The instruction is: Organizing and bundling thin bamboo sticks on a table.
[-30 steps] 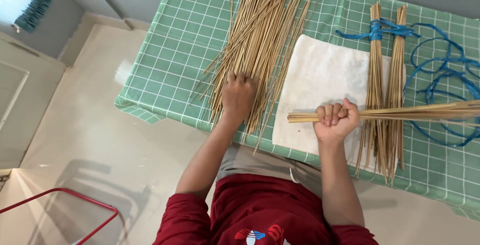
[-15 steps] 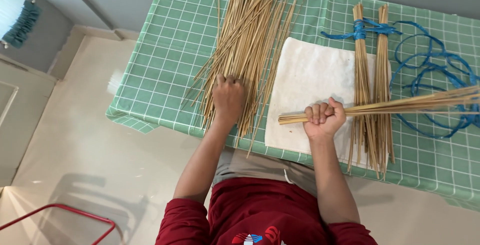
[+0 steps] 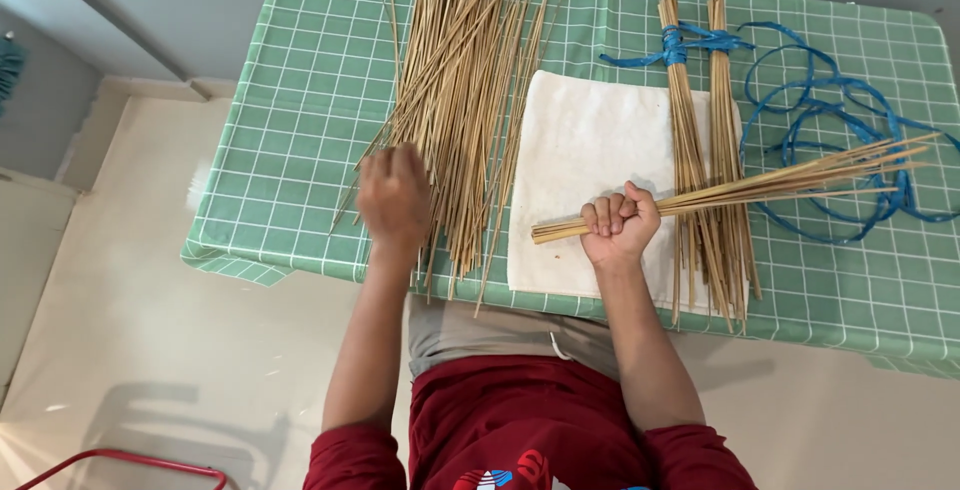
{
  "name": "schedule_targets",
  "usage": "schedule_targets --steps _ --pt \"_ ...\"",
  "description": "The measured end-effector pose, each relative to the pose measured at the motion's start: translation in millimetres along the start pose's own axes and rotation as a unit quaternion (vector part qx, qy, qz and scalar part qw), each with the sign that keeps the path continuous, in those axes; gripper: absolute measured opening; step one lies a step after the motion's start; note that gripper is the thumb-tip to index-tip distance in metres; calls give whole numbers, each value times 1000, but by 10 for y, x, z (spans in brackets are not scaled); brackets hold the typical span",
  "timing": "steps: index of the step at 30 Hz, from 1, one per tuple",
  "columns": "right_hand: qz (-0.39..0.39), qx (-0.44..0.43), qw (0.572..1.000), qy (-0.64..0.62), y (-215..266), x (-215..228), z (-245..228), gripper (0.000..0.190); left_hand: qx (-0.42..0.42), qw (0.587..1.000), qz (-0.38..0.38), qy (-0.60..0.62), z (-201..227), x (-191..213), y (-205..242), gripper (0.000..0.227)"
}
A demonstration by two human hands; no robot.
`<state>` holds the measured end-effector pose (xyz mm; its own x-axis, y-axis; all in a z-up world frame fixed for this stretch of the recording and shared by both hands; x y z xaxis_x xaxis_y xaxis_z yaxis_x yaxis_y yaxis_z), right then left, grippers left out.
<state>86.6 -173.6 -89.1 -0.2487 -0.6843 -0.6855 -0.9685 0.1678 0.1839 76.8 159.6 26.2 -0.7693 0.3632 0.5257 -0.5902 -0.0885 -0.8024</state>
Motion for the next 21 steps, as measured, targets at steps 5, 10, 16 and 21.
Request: schedule_targets --steps 5,10,16,21 --pt "7 2 1000 -2 -3 -15 -12 45 35 991 37 123 -261 491 -86 5" --pt "16 -1 1000 -8 -5 -28 -18 45 85 964 80 237 -398 929 -138 7" --pt "27 2 1000 -15 73 -150 -71 48 186 860 96 465 -262 870 -19 18" --pt "-9 -7 1000 -28 127 -303 -148 53 405 613 -13 678 580 172 407 25"
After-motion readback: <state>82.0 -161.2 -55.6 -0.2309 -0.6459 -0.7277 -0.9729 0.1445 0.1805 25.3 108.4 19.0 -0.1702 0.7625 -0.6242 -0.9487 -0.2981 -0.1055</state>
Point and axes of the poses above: each hand's wrist, its own y-axis away from the middle knuckle, its own x-axis out of the back of the hand, z = x × y, the point moved 6 cm from there along -y, towards the middle knuckle, and after that the axes turned 15 degrees about y, right-handed, at the moved point
